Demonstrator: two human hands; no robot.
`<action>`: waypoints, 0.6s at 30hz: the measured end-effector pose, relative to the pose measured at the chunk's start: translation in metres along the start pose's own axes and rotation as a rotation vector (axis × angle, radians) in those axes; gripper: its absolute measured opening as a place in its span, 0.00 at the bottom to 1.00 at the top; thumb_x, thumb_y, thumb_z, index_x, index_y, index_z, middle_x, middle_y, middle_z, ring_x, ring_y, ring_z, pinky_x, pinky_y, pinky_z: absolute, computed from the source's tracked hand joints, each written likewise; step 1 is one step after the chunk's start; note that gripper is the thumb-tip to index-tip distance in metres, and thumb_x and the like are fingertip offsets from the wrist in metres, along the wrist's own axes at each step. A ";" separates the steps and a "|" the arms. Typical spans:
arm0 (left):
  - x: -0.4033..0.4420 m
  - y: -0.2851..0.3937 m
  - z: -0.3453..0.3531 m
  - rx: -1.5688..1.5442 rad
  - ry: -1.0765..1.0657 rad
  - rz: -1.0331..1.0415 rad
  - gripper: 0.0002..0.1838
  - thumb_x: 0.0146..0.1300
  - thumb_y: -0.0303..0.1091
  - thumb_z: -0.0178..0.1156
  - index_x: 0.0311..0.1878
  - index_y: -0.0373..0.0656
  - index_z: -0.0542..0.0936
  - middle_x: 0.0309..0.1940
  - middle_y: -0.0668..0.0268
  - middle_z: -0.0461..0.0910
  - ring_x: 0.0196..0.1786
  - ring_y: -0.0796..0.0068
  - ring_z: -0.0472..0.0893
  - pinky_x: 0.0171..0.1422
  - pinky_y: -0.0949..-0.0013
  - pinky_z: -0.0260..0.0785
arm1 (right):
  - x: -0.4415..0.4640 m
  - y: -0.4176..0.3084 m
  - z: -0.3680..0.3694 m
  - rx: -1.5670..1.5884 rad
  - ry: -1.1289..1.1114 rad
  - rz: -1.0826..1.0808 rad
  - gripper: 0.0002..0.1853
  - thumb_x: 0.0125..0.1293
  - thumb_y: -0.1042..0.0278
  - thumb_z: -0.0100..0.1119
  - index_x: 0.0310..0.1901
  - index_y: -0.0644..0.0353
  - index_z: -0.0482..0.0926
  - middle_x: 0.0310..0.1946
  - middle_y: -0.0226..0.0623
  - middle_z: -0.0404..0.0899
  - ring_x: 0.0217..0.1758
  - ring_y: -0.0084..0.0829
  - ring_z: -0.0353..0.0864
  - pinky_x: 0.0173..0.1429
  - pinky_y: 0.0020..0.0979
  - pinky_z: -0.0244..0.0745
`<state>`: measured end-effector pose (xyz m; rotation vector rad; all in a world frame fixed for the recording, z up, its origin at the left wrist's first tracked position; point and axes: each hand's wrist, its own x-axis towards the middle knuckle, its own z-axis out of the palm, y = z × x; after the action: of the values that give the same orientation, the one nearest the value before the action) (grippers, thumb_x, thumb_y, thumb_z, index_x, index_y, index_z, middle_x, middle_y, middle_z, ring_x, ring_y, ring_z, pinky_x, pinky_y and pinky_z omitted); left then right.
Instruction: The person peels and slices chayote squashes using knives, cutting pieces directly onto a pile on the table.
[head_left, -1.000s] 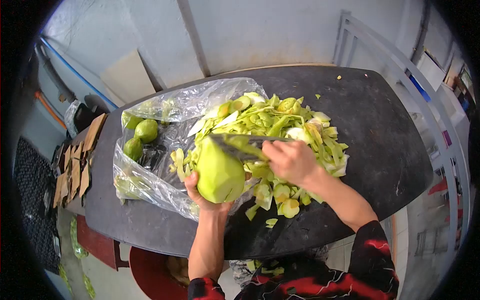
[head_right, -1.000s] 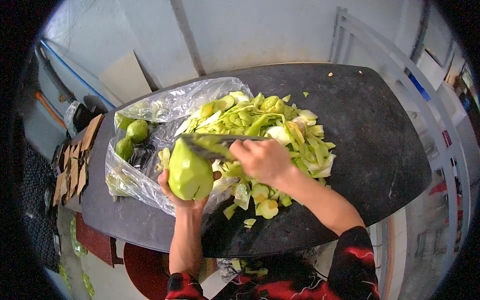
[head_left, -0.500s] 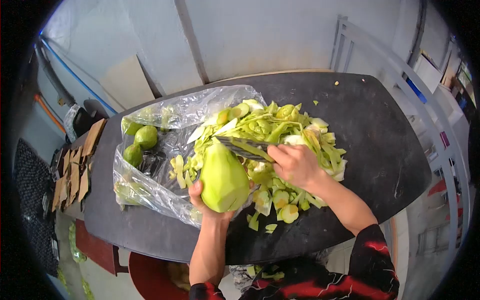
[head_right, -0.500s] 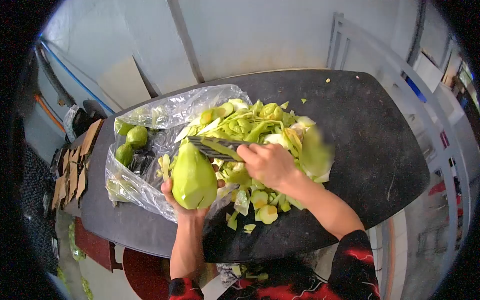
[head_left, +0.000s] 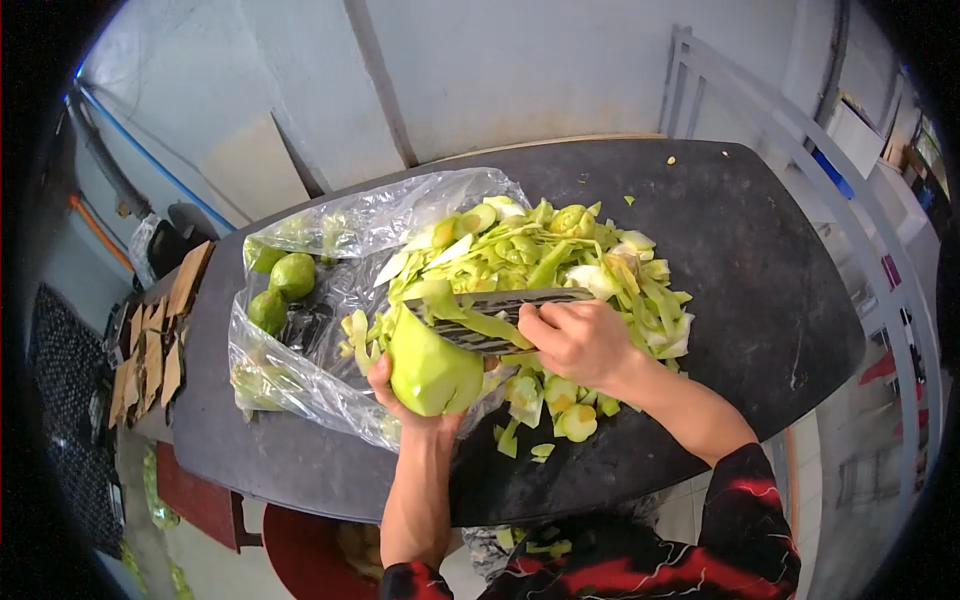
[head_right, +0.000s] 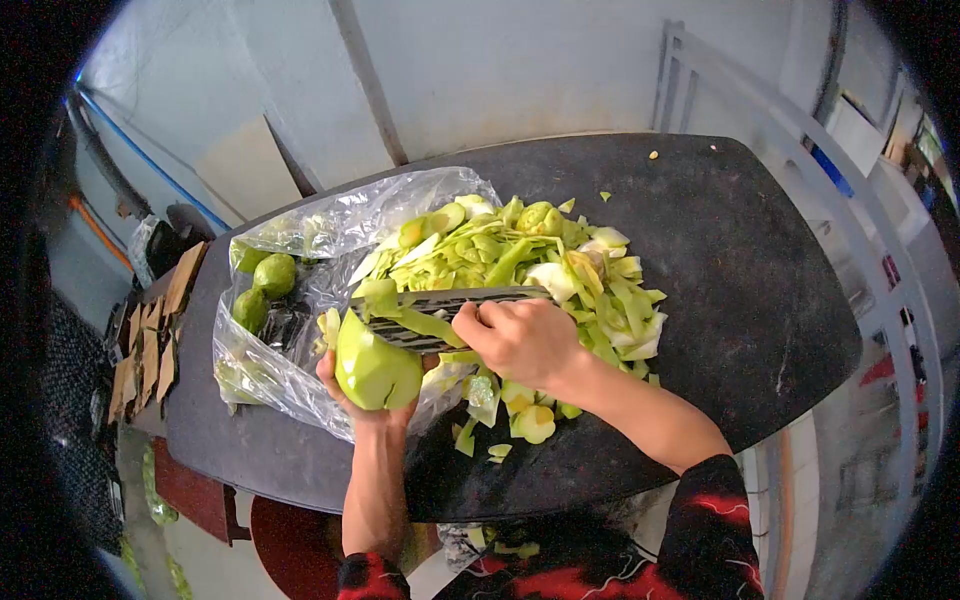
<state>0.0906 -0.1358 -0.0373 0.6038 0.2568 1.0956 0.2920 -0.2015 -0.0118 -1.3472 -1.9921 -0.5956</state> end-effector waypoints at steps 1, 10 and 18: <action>0.000 0.001 0.006 0.014 -0.022 0.018 0.44 0.55 0.70 0.54 0.68 0.49 0.71 0.58 0.57 0.78 0.54 0.52 0.81 0.44 0.40 0.79 | 0.001 0.000 -0.002 -0.002 -0.008 0.004 0.03 0.60 0.73 0.56 0.36 0.57 0.77 0.19 0.32 0.77 0.20 0.32 0.83 0.21 0.34 0.77; 0.003 -0.001 0.003 -0.087 -0.177 -0.005 0.44 0.57 0.69 0.55 0.69 0.47 0.71 0.56 0.55 0.78 0.55 0.52 0.78 0.48 0.47 0.75 | -0.001 0.013 -0.001 0.095 -0.128 0.171 0.10 0.53 0.75 0.64 0.34 0.57 0.72 0.21 0.35 0.75 0.24 0.39 0.82 0.25 0.38 0.76; 0.009 0.001 0.008 -0.131 0.165 0.040 0.41 0.65 0.67 0.49 0.71 0.45 0.69 0.63 0.51 0.75 0.63 0.52 0.75 0.71 0.46 0.64 | 0.002 -0.012 -0.013 0.026 0.042 -0.069 0.08 0.56 0.73 0.59 0.39 0.59 0.78 0.19 0.28 0.73 0.21 0.28 0.80 0.24 0.30 0.76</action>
<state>0.0976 -0.1302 -0.0294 0.4039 0.3142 1.1933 0.2836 -0.2132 -0.0019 -1.2449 -2.0126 -0.6221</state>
